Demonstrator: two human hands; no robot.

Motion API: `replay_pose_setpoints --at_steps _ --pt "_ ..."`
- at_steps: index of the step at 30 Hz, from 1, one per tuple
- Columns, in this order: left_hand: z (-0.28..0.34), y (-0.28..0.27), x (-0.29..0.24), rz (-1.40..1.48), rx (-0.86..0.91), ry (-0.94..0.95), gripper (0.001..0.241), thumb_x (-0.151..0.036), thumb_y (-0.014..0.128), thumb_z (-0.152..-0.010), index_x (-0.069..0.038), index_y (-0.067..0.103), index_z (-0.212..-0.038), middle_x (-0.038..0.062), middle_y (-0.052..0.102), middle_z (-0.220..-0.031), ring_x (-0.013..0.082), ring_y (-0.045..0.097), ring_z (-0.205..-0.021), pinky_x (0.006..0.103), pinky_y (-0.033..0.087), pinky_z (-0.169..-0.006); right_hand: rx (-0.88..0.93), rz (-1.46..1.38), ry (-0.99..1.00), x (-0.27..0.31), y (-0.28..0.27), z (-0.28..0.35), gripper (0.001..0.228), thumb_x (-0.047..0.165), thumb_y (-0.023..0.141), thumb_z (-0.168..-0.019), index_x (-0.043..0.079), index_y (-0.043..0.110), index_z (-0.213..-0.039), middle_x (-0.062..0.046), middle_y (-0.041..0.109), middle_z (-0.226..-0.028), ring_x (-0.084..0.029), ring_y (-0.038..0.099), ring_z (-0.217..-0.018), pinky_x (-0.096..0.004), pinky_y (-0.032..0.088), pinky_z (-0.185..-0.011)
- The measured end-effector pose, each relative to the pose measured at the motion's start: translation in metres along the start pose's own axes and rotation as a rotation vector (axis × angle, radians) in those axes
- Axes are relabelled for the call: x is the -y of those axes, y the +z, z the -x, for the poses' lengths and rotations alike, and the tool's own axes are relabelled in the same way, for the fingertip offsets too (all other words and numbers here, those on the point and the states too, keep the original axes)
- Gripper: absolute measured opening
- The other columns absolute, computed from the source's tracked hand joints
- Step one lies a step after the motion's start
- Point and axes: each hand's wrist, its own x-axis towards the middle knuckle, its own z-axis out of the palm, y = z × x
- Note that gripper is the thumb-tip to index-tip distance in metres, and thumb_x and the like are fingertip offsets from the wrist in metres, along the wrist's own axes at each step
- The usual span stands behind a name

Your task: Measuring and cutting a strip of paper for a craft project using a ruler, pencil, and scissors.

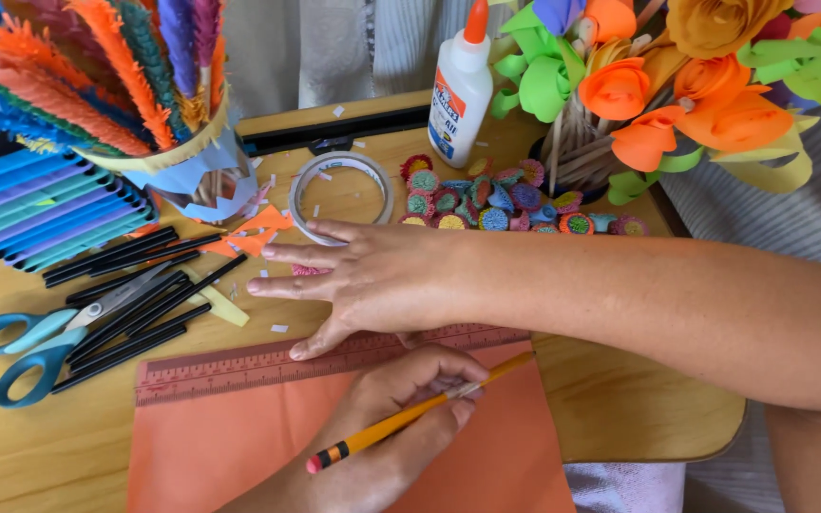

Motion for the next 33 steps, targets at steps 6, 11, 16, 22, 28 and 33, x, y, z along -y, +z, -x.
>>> replay_pose_setpoints --at_steps 6,11,16,22,28,33 --pt "-0.004 0.0 0.001 -0.057 0.004 0.029 0.028 -0.019 0.062 -0.092 -0.01 0.073 -0.116 0.002 0.079 -0.109 0.0091 0.075 -0.106 0.0249 0.058 -0.096 -0.025 -0.012 -0.013 0.001 -0.003 0.002 0.058 0.029 0.061 -0.093 0.048 0.049 -0.147 -0.01 0.015 -0.169 -0.043 0.016 -0.156 -0.064 0.017 -0.122" --pt "-0.006 0.0 -0.004 -0.136 0.011 -0.012 0.03 -0.021 0.06 -0.092 -0.012 0.073 -0.118 0.0 0.08 -0.108 0.0083 0.075 -0.105 0.0249 0.058 -0.094 -0.028 -0.029 -0.018 0.001 -0.006 0.001 0.054 0.03 0.057 -0.096 0.047 0.05 -0.147 -0.011 0.017 -0.169 -0.044 0.014 -0.155 -0.066 0.018 -0.12" --pt "-0.009 0.003 0.001 -0.146 0.013 0.118 0.029 -0.016 0.059 -0.093 -0.007 0.071 -0.118 0.003 0.078 -0.11 0.0117 0.074 -0.102 0.0268 0.06 -0.092 0.065 -0.065 -0.018 0.002 -0.019 0.001 0.06 0.037 0.066 -0.088 0.043 0.052 -0.146 -0.015 0.016 -0.168 -0.04 0.007 -0.156 -0.066 0.011 -0.121" --pt "-0.009 0.003 -0.008 -0.265 0.017 0.151 0.029 -0.019 0.057 -0.094 -0.009 0.07 -0.118 0.0 0.075 -0.099 0.0104 0.069 -0.086 0.0264 0.057 -0.078 -0.009 0.017 0.005 -0.001 0.002 0.0 0.058 0.045 0.064 -0.092 0.053 0.046 -0.146 -0.006 0.013 -0.17 -0.042 0.011 -0.156 -0.061 0.02 -0.121" --pt "-0.016 0.005 -0.016 -0.396 0.024 0.354 0.025 -0.012 0.053 -0.092 -0.006 0.069 -0.11 0.005 0.075 -0.094 0.0197 0.07 -0.082 0.0344 0.055 -0.074 0.032 0.028 0.007 -0.002 0.003 -0.002 0.056 0.042 0.06 -0.096 0.055 0.042 -0.147 -0.005 0.011 -0.17 -0.041 0.009 -0.157 -0.06 0.02 -0.121" --pt "-0.019 0.007 -0.023 -0.43 0.018 0.429 0.018 -0.009 0.054 -0.092 -0.005 0.067 -0.105 0.008 0.072 -0.093 0.0246 0.068 -0.084 0.0376 0.054 -0.075 0.048 0.024 -0.003 -0.002 -0.001 -0.001 0.063 0.034 0.062 -0.092 0.052 0.042 -0.149 -0.009 0.012 -0.17 -0.042 0.008 -0.156 -0.062 0.017 -0.121"
